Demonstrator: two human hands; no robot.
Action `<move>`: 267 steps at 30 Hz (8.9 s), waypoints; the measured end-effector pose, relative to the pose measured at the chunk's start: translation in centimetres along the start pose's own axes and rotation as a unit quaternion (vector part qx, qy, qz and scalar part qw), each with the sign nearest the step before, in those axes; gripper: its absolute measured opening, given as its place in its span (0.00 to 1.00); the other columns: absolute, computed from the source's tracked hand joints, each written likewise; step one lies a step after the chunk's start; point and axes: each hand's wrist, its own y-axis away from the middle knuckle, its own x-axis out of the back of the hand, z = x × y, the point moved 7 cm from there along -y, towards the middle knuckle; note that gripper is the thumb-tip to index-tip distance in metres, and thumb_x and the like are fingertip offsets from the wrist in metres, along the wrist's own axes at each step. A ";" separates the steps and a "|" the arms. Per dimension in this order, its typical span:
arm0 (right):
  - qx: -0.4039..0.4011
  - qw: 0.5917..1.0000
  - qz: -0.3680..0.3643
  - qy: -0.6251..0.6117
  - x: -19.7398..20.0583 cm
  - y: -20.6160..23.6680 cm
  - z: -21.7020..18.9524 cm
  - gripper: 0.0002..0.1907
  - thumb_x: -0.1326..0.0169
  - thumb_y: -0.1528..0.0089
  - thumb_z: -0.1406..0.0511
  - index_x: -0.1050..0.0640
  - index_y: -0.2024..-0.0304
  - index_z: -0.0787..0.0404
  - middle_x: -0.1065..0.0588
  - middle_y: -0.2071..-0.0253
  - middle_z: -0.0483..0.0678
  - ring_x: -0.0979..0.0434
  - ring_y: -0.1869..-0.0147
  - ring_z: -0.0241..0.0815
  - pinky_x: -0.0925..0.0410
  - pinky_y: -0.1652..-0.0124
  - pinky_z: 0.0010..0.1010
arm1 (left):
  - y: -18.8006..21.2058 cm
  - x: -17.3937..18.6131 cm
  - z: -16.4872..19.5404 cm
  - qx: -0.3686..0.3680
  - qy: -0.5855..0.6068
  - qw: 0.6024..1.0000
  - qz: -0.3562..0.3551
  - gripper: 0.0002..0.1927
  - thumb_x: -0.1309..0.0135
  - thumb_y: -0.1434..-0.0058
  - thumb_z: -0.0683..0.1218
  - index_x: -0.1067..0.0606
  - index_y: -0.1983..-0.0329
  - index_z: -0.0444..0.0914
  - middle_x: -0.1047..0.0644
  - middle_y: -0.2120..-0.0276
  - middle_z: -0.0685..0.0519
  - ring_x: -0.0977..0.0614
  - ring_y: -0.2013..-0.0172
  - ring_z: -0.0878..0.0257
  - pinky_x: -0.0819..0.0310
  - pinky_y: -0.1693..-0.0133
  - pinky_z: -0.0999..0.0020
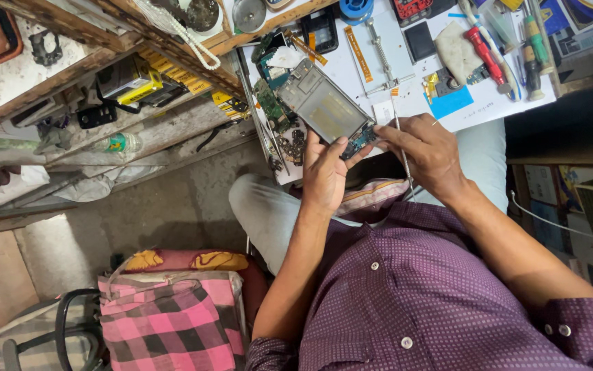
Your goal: The person repairs a disassembled mobile phone at a cluttered workbench. They use a screwdriver on the phone frame, pry at its edges with a metal tool, handle small internal components, apply liquid from a bottle to a small part, and brush the phone's interior with a cleaning brush.
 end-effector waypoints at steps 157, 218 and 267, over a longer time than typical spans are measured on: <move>-0.410 0.728 -0.098 -0.540 -5.9 2.5 4.0 0.15 0.44 0.33 0.66 0.20 0.48 0.71 0.19 0.61 0.51 0.17 0.58 0.37 0.24 0.57 0.27 | 0.7 2.6 -0.1 -0.057 -0.286 0.956 0.022 0.17 0.44 0.29 0.42 0.28 0.40 0.29 0.17 0.57 0.45 0.14 0.59 0.63 0.21 0.60 0.74; -0.207 0.976 0.062 -0.008 4.9 0.8 6.3 0.12 0.44 0.31 0.71 0.20 0.45 0.60 0.20 0.54 0.51 0.18 0.56 0.46 0.26 0.60 0.31 | -1.2 3.3 -0.7 -0.003 0.015 1.000 -0.022 0.20 0.40 0.31 0.46 0.29 0.39 0.37 0.20 0.54 0.44 0.16 0.56 0.54 0.20 0.62 0.66; -0.352 0.731 0.004 -0.584 -4.9 -0.7 3.6 0.09 0.42 0.34 0.72 0.27 0.53 0.65 0.20 0.62 0.48 0.18 0.60 0.34 0.27 0.59 0.23 | -1.9 2.0 -1.3 -0.033 -0.031 0.995 -0.092 0.23 0.38 0.32 0.53 0.27 0.42 0.34 0.25 0.39 0.38 0.21 0.41 0.51 0.27 0.37 0.53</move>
